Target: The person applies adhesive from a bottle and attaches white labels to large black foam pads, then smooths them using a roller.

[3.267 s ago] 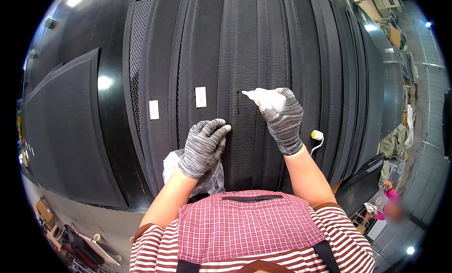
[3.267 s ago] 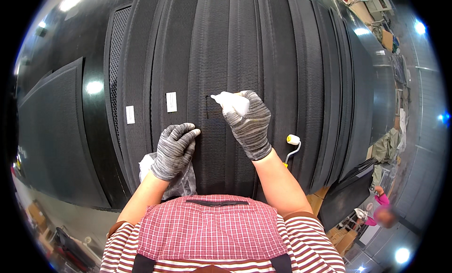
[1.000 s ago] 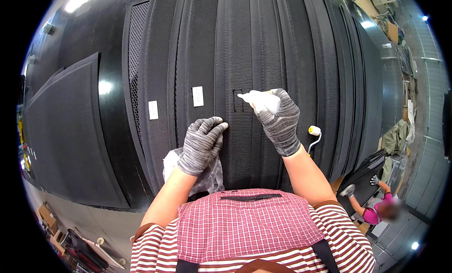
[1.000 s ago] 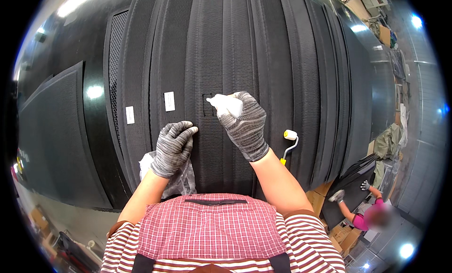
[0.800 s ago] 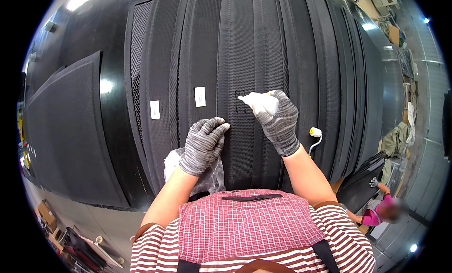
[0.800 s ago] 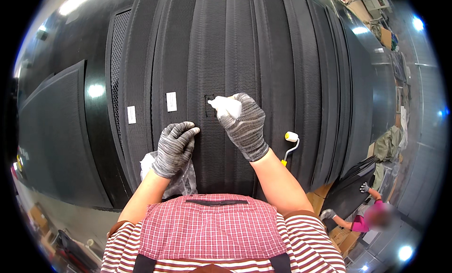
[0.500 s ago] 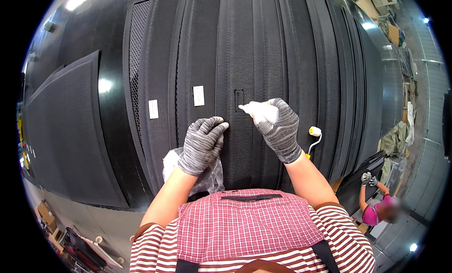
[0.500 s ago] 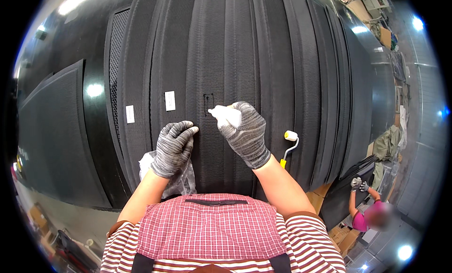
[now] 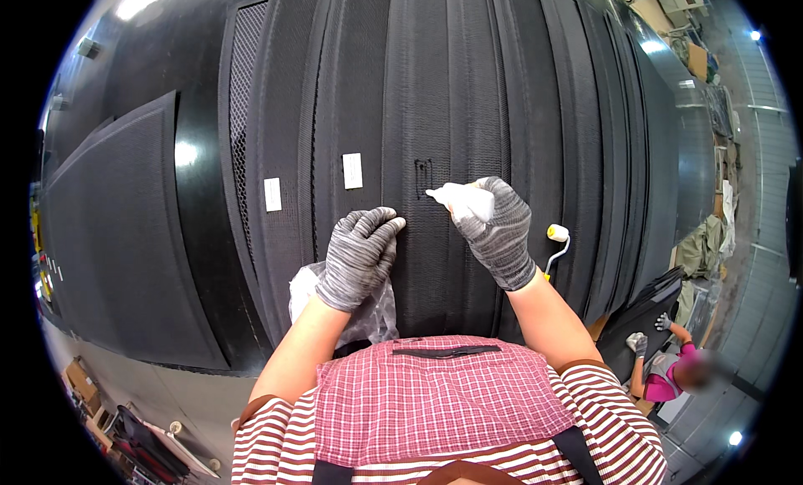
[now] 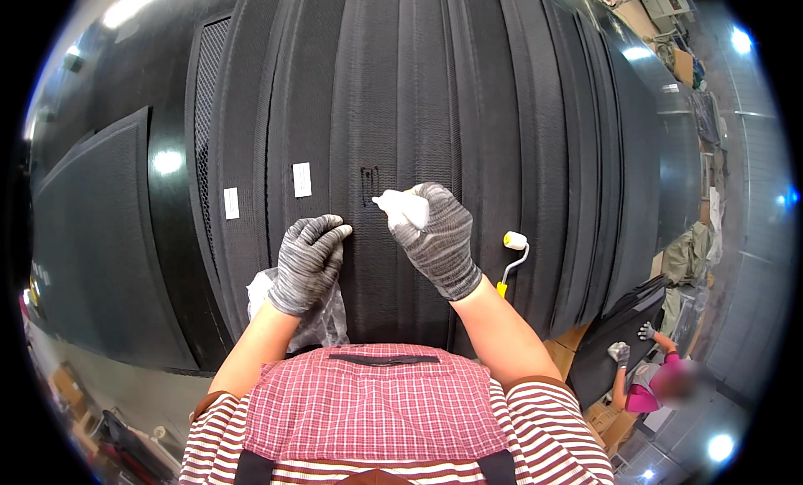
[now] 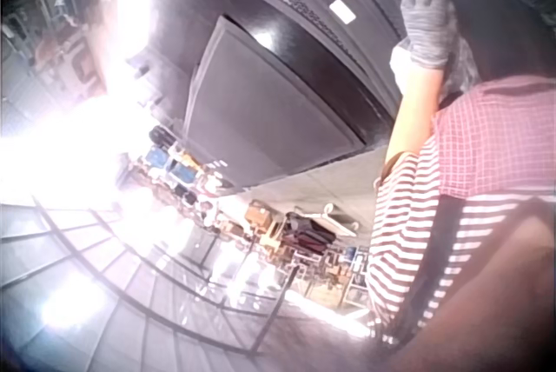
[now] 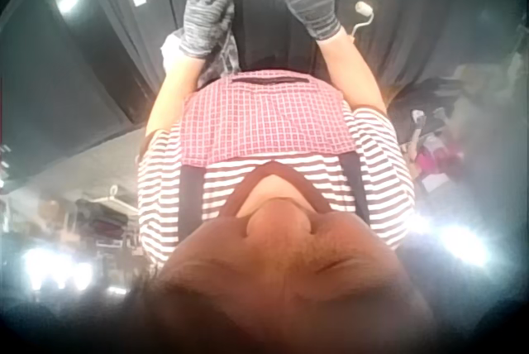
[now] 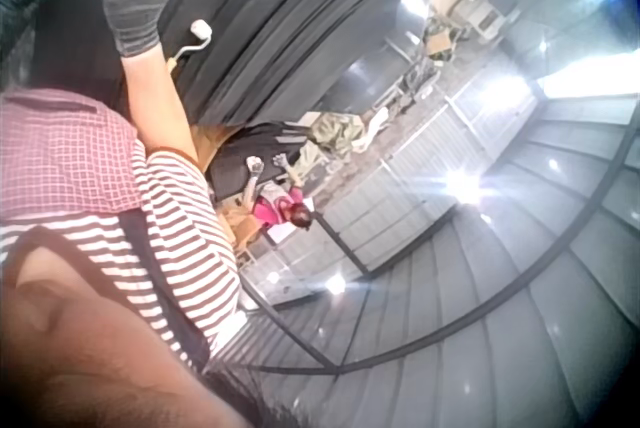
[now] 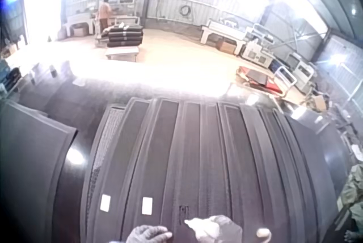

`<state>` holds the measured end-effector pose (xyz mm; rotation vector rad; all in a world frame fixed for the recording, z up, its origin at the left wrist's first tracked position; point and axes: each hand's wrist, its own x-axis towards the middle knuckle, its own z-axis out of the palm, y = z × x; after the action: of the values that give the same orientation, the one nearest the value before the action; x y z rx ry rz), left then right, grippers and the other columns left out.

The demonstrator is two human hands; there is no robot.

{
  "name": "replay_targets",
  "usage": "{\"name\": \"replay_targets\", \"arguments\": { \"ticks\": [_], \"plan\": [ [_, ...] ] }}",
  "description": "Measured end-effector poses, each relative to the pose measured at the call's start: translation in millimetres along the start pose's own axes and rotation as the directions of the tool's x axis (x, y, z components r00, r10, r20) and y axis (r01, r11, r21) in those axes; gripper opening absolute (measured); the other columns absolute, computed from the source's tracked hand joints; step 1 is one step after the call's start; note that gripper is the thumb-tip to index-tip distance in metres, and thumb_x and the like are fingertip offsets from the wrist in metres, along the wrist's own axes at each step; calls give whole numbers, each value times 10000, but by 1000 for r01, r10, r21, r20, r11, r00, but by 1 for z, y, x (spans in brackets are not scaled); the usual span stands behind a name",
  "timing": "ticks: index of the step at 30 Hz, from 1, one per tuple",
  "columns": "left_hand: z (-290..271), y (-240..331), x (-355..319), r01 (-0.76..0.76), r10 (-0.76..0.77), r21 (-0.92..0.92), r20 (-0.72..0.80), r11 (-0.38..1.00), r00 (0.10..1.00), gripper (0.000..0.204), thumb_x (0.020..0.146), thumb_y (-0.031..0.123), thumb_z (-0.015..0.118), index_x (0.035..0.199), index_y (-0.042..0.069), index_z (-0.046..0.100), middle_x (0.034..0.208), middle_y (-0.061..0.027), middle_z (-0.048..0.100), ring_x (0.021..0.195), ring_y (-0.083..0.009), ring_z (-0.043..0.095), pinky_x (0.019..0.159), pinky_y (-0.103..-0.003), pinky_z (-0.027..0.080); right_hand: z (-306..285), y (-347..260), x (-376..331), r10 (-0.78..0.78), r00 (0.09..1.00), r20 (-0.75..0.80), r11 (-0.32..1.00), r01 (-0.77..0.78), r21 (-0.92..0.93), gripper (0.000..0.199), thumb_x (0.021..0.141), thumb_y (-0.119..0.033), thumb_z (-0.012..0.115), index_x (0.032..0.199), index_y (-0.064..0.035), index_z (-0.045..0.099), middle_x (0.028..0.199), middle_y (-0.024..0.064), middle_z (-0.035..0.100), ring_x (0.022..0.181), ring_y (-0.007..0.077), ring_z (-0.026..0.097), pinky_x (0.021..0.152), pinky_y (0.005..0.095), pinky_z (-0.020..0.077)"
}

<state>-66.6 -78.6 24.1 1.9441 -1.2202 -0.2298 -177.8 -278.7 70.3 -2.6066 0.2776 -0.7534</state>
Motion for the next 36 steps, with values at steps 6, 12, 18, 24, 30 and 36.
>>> {"name": "replay_targets", "arguments": {
  "ticks": [6, 12, 18, 24, 30, 36],
  "plan": [
    [-1, 0, 1, -10, 10, -15, -2, 1000, 1000, 266, 801, 39, 665, 1060, 74, 715, 1101, -98, 670, 993, -299, 619, 895, -409, 505, 16, -2, 18, 376, 926, -26, 888, -352, 295, 254, 801, -166, 752, 955, -5, 629, 857, 131, 688, 781, 240, 698, 711, 340, 578],
    [-6, 0, 3, 74, -66, -102, 81, 992, 995, 269, 833, 34, 661, 1099, 47, 695, 1124, -123, 654, 1023, -302, 607, 939, -398, 503, 2, 3, -6, -116, 993, -7, 970, 112, -214, 277, 825, -144, 769, 1025, -40, 609, 941, 117, 637, 802, 200, 681, 663, 279, 574],
    [-39, 13, -3, 229, -244, -397, 14, 889, 970, 275, 910, 21, 626, 1181, 41, 661, 1144, -110, 626, 1087, -223, 610, 937, -332, 510, -33, -26, -51, 704, 548, 452, 133, -727, 674, 313, 931, -243, 679, 1128, -59, 519, 845, 51, 637, 629, 72, 585, 539, 195, 484],
    [-81, 38, -40, 391, -419, -473, 50, 790, 907, 345, 866, 22, 684, 1207, 20, 625, 1038, -69, 635, 938, -146, 610, 840, -294, 517, -39, -57, -99, 697, 469, 542, 179, -846, 502, 298, 900, -208, 701, 1087, -36, 545, 918, 101, 662, 771, 143, 657, 645, 251, 551],
    [-73, 70, -86, 324, -340, 153, 93, 934, 936, 571, 727, 406, 835, 1097, 32, 615, 976, -165, 647, 868, -332, 642, 766, -418, 531, -49, -64, -110, 491, 832, 257, 866, -499, -41, 334, 814, -193, 745, 1070, -21, 617, 935, 145, 616, 915, 288, 623, 836, 388, 511],
    [-66, 60, -112, 586, -616, -368, 44, 722, 787, 154, 897, 112, 669, 986, -13, 660, 814, -106, 631, 721, -195, 585, 684, -324, 492, -52, -107, -50, 91, 846, 525, 754, -403, 519, 167, 942, -82, 583, 1084, -23, 649, 943, 105, 681, 861, 214, 675, 805, 333, 552]
  ]
}}
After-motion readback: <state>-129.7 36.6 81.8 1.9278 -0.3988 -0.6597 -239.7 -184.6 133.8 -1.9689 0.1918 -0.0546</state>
